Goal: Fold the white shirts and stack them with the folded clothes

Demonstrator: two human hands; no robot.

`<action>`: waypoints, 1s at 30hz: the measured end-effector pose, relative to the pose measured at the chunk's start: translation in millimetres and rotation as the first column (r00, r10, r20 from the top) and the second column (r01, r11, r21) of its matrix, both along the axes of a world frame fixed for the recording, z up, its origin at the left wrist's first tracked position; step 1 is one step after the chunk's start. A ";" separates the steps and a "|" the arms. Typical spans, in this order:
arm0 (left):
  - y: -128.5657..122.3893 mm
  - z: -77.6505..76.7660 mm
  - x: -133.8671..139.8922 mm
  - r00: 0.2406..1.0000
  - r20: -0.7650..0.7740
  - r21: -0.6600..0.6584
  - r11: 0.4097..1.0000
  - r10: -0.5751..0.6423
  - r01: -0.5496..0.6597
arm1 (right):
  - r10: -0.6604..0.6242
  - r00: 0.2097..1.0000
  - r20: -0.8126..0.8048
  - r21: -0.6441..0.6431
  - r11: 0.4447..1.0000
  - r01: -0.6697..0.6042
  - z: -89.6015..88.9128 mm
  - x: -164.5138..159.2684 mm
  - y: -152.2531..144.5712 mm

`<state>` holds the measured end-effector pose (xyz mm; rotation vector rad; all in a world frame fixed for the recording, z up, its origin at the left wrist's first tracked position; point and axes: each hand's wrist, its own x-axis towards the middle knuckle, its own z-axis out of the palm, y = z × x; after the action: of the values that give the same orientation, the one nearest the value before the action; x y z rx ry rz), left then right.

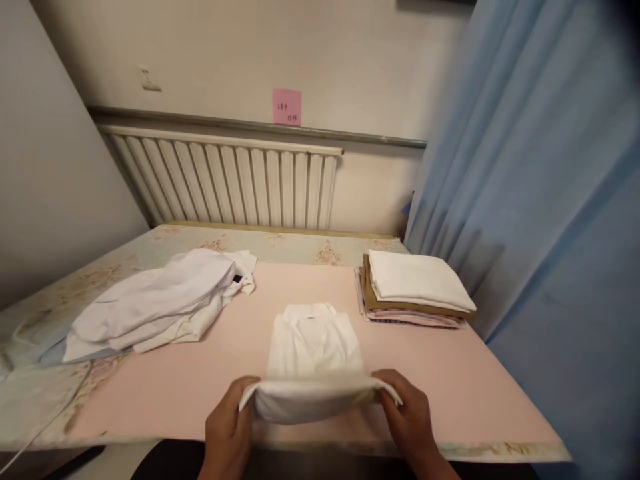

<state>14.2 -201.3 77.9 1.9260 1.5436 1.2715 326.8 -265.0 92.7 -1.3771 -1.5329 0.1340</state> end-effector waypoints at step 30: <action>123.2 -78.4 120.5 0.731 -0.665 -0.050 0.986 -0.152 0.160 | -0.006 0.864 0.504 -0.139 0.986 0.089 -107.9 -74.0 145.0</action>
<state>134.6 -78.1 -0.5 2.6328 1.6063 0.5098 252.8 -120.0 -15.2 -1.6637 -1.9481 -0.1539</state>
